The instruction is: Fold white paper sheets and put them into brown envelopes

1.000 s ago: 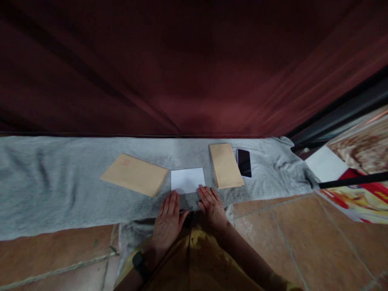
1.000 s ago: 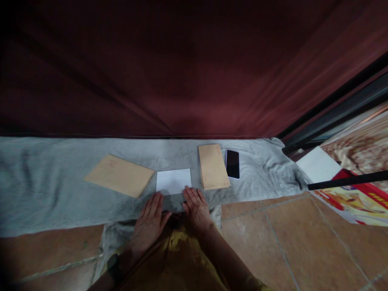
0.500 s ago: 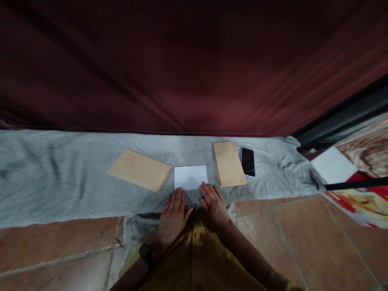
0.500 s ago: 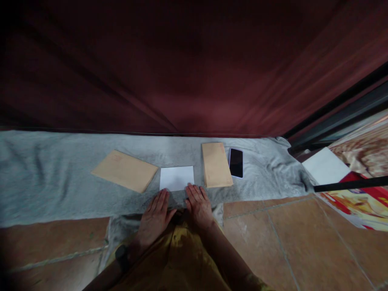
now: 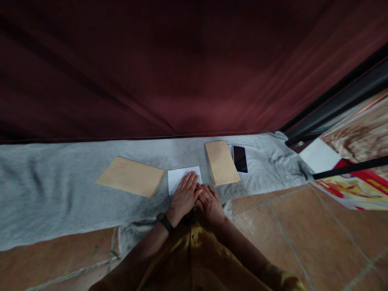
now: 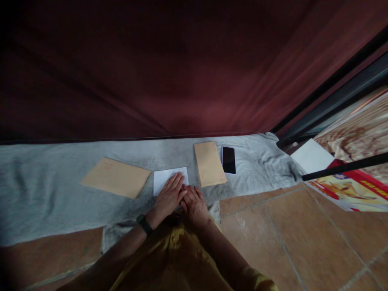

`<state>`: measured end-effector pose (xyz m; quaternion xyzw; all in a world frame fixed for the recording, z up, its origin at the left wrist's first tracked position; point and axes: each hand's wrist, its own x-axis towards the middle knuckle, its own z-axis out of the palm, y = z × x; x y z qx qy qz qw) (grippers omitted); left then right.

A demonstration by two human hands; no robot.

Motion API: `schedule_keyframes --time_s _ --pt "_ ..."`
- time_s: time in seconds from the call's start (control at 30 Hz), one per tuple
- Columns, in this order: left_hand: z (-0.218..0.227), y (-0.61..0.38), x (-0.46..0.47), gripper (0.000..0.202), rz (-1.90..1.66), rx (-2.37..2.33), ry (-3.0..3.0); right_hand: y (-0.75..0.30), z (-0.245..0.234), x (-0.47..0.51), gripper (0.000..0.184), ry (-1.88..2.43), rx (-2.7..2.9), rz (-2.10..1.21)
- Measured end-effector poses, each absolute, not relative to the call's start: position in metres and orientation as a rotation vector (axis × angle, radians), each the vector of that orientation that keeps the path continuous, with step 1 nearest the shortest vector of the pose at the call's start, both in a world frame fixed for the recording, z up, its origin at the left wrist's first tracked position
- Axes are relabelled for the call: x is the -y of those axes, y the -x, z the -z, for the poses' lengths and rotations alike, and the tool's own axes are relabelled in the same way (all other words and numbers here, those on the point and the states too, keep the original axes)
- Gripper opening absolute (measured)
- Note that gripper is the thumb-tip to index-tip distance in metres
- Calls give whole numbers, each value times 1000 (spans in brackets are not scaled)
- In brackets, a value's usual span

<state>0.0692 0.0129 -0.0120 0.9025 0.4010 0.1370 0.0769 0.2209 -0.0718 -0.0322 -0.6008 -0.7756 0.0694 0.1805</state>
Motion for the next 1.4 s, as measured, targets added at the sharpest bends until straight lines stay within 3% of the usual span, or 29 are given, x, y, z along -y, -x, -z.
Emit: schedule_keyframes --time_s 0.57,1.03,1.4 --pt "35 -57 -39 64 -467 -1426 -2664 -220 31 72 51 1687 2164 -163" --pt "32 -12 30 67 -511 -1643 -2597 -219 30 71 50 1705 2173 -145" --pt "20 -7 34 71 -326 -1608 -2712 -212 20 62 43 1697 2077 -248"
